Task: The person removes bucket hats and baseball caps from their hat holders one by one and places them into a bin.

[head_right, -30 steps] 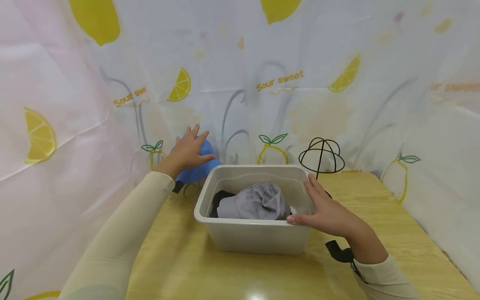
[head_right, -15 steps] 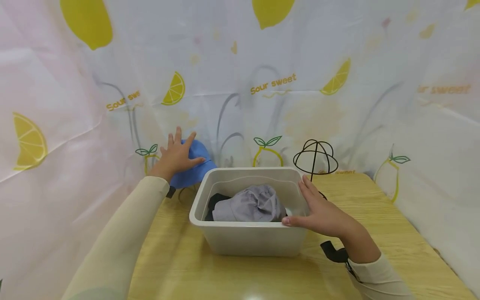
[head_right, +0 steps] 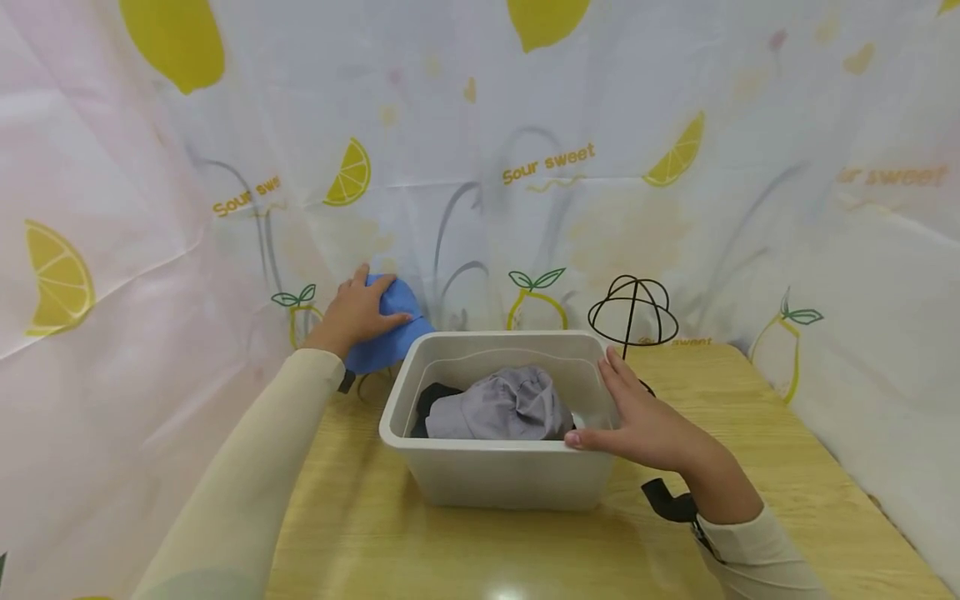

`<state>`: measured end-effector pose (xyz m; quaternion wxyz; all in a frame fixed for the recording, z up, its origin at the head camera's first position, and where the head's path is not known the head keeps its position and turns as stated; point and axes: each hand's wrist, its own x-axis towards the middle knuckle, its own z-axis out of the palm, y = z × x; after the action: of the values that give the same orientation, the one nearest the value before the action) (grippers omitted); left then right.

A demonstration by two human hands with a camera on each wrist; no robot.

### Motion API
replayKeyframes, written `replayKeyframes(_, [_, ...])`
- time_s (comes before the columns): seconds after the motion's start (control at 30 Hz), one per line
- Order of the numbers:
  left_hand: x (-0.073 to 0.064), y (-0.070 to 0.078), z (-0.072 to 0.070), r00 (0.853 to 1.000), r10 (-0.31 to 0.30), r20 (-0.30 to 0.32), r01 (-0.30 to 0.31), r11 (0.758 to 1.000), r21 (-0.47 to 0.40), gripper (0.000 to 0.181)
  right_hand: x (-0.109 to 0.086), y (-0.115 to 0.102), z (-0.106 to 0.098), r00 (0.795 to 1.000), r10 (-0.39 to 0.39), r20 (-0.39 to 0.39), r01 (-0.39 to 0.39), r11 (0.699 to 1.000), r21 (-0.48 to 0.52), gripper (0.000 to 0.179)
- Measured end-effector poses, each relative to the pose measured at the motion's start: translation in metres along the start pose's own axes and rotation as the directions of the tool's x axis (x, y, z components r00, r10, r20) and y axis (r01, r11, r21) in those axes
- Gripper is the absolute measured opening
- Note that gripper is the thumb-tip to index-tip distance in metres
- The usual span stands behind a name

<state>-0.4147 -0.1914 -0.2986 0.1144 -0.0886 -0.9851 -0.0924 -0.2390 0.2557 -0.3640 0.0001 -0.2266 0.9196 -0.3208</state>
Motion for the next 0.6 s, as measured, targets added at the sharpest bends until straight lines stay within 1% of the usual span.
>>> replayKeyframes(0.17, [-0.0003,0.0,-0.0004,1.0,0.009,0.003,-0.009,1.0,0.003,0.088,0.0003,-0.0001,-0.0008,1.0,0.005,0.006,-0.005,1.0,0.002,0.119])
replayKeyframes(0.3, [-0.0008,0.0005,-0.0004,1.0,0.018,0.008,-0.018,1.0,0.021,0.086,-0.0003,-0.0006,-0.001,1.0,0.015,0.013,-0.015,1.0,0.006,0.118])
replayKeyframes(0.6, [0.0017,0.0025,-0.0019,0.999,0.037,0.0,-0.037,0.999,0.031,0.083,-0.0007,-0.0004,-0.002,1.0,0.024,0.014,-0.024,1.0,0.011,0.119])
